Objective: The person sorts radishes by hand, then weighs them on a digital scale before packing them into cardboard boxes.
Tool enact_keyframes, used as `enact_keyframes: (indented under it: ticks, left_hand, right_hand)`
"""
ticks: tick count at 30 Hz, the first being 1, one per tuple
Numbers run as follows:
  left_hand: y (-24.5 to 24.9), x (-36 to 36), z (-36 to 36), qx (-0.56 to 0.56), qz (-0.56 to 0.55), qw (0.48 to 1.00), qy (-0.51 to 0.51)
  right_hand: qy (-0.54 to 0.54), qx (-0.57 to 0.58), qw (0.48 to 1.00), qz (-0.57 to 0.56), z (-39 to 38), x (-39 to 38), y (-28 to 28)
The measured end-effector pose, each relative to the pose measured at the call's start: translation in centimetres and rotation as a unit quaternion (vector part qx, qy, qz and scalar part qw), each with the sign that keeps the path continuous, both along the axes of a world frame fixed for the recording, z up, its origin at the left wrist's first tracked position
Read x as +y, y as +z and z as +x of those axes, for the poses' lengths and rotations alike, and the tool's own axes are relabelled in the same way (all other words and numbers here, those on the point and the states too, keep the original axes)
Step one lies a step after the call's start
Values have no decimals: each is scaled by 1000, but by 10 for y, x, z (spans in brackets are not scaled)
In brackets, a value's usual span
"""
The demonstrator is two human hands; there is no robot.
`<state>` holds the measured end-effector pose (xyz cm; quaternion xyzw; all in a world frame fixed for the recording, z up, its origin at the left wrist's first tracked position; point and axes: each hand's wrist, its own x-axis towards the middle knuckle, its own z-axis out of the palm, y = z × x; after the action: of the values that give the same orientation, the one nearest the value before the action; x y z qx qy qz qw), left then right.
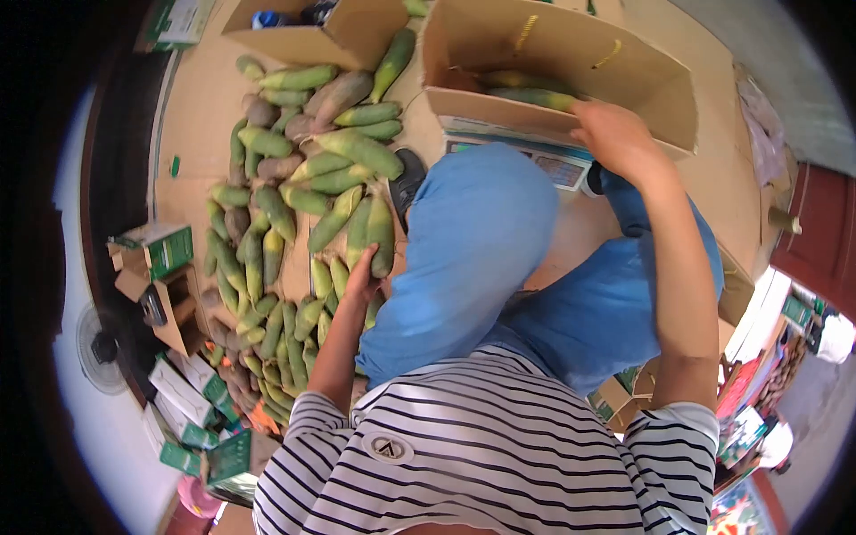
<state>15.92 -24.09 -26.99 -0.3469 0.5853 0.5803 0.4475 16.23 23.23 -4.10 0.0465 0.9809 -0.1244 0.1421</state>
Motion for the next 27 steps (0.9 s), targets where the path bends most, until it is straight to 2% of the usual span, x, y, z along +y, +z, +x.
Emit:
enact_keyframes:
  ticks: [2,5,9,12,14,16,19,22,24,26,27]
  left_hand:
    - [33,9,-7,89,50,994,38]
    - [122,47,-42,333,16,942,-48]
    - [234,122,-88,588,26,798,-134]
    - [268,179,-113,725,20,658,-200]
    - [281,214,-116,759,19,603,-245]
    - [270,232,-111,730,13,640,-240]
    - [233,215,-110,674,14,712,-195]
    - [145,158,-105,593,14,791,-151]
    - [75,98,-97,420,-14,893,-159]
    - [30,45,-76,386,-160,870,-262]
    - [13,22,-67,367,-208,862,-282]
  right_hand:
    - [-10,-1,1000,-10,1,-4,6]
    - [-21,0,1000,-11,1,-9,9]
    - [-21,12,1000,-10,3,-7,8]
    - [-16,33,999,-14,5,-8,6]
    - [-14,41,999,-11,6,-3,-1]
    - [-11,32,999,2,7,-2,-6]
    - [-9,29,1000,3,6,-2,-3]
    - [14,27,999,-12,7,0,-5]
    - [8,23,999,-24,8,1,-9]
    - [11,0,999,-34,6,1,-5]
    - [11,4,999,-39,6,-5,1]
